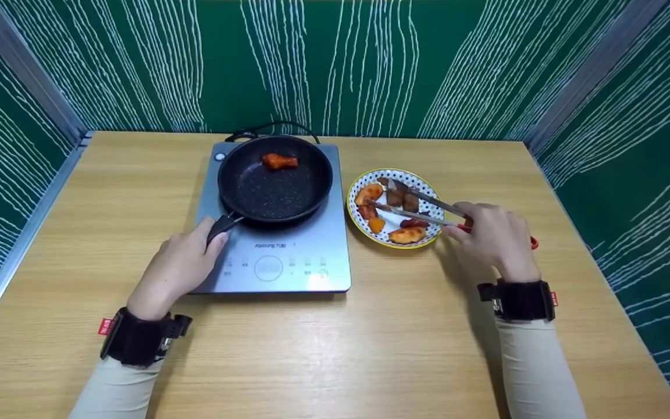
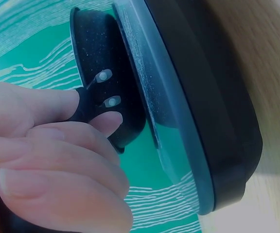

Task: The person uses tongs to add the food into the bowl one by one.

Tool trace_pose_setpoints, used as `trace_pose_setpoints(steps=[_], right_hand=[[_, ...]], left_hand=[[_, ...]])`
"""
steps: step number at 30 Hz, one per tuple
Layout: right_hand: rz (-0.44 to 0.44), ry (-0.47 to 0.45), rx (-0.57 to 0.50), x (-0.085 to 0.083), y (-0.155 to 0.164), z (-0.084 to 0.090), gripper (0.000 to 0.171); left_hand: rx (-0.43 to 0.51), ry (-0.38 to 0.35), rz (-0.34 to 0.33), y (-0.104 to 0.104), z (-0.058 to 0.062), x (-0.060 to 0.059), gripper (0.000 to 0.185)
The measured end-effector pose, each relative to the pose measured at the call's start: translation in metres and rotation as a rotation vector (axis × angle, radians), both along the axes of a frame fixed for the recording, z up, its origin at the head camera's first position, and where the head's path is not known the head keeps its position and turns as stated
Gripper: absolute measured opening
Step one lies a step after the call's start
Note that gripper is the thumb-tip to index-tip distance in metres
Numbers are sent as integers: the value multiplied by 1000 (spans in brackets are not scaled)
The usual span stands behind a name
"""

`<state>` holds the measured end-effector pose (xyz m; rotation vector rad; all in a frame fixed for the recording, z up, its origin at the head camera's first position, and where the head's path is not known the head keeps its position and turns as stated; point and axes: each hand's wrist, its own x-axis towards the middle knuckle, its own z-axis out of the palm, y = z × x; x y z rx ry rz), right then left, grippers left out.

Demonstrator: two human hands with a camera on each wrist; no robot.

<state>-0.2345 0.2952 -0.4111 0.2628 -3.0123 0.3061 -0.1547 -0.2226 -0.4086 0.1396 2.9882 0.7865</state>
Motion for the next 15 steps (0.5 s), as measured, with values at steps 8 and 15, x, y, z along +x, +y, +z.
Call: trace_pose_setpoints(steps=[8, 15], right_hand=[[29, 27, -4, -1, -4, -4, 50], [-25, 43, -40, 1, -12, -8, 49]], left_hand=[[7, -5, -1, 0, 0, 0, 27], [16, -1, -11, 1, 1, 1, 27]])
